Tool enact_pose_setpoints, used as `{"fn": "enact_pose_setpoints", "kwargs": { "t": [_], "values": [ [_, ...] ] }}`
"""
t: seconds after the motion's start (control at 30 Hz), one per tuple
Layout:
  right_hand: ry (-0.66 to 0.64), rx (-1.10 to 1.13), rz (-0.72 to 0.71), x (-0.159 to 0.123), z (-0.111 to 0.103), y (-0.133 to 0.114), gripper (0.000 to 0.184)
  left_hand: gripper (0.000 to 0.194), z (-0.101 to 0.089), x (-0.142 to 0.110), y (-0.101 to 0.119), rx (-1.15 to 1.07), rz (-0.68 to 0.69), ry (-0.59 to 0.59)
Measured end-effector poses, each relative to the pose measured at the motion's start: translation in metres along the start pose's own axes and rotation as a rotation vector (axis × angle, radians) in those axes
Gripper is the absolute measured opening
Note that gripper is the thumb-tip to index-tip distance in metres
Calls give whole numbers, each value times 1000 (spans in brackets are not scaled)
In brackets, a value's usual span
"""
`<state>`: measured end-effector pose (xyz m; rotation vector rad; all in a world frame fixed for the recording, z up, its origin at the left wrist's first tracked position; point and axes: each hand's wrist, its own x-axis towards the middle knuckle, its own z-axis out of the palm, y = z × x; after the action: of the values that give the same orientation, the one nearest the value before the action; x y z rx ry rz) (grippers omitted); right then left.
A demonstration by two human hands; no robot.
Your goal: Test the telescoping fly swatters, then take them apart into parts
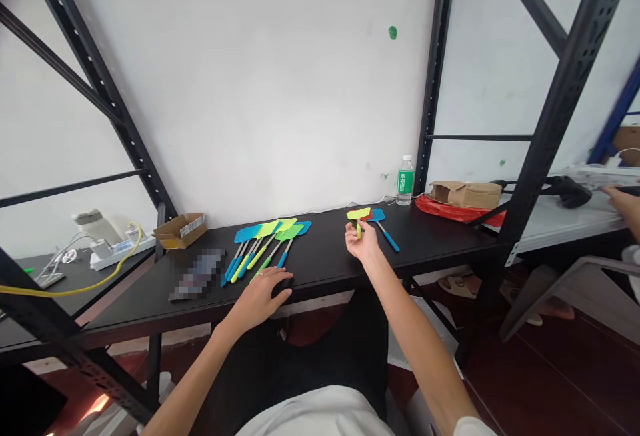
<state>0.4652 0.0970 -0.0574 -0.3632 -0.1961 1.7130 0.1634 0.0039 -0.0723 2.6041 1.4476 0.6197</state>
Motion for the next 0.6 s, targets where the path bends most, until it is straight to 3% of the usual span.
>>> {"fn": "enact_pose_setpoints", "kwargs": {
  "t": [0.23,0.4,0.5,0.6],
  "values": [
    [-12,38,125,-3,5,2,15,34,1,0,1,-11,25,37],
    [-36,1,231,-4,7,5,20,35,0,0,3,6,-2,2],
    [-14,18,178,-1,3,3,25,36,0,0,3,11,-10,-12],
    [14,63,30,4,-2,3,26,37,0,0,2,14,-10,-18]
  ]
}}
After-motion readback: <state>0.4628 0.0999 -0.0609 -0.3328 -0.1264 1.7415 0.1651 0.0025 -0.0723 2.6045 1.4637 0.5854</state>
